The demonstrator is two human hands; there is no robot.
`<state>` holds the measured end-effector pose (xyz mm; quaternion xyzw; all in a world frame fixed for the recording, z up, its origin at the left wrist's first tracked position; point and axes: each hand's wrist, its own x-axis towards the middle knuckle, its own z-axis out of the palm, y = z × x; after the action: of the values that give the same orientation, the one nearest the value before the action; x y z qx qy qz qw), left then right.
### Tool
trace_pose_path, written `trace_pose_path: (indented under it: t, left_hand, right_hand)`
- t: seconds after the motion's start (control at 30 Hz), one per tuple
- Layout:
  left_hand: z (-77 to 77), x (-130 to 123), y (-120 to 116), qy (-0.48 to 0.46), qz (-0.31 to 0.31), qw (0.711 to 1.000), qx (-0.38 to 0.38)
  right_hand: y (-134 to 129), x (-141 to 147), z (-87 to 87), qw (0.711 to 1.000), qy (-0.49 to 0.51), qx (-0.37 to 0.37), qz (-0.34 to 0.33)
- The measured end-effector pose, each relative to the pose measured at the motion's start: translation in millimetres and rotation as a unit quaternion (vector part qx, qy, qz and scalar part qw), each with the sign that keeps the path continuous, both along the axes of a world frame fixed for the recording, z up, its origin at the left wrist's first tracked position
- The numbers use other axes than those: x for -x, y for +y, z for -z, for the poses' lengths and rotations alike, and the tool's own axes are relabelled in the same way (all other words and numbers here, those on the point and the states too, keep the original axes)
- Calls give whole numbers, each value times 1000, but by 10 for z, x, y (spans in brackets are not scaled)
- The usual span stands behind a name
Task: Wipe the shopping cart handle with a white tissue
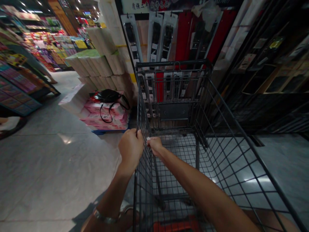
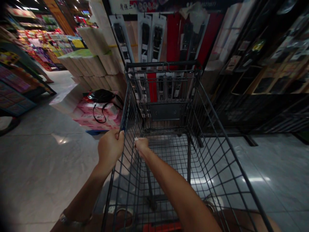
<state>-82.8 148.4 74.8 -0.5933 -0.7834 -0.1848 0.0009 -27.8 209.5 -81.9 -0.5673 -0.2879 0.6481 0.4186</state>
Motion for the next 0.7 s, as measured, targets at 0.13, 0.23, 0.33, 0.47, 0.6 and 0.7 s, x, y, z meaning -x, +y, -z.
trace_pose_path:
  t: [0.13, 0.23, 0.33, 0.47, 0.6, 0.7]
  left_hand:
    - [-15, -14, -2, 2, -4, 1000, 1]
    - [-18, -21, -4, 4, -4, 1000, 0]
    - [-19, -22, -5, 1, -2, 1000, 0]
    - [-25, -23, -9, -9, 0, 1000, 2]
    - [-29, -23, -12, -15, -1, 1000, 1]
    - [-26, -17, -8, -15, 4, 1000, 1]
  right_hand:
    - [3, -22, -182, 1000, 8, -23, 3]
    - [-24, -59, -290, 998, 23, -50, -1]
    - [18, -101, -436, 993, 72, -89, -20]
    - [188, -179, -657, 987, 96, -128, -22]
    - [319, -220, -756, 983, 70, -168, -7]
    - [289, -175, -696, 972, -10, -234, -11]
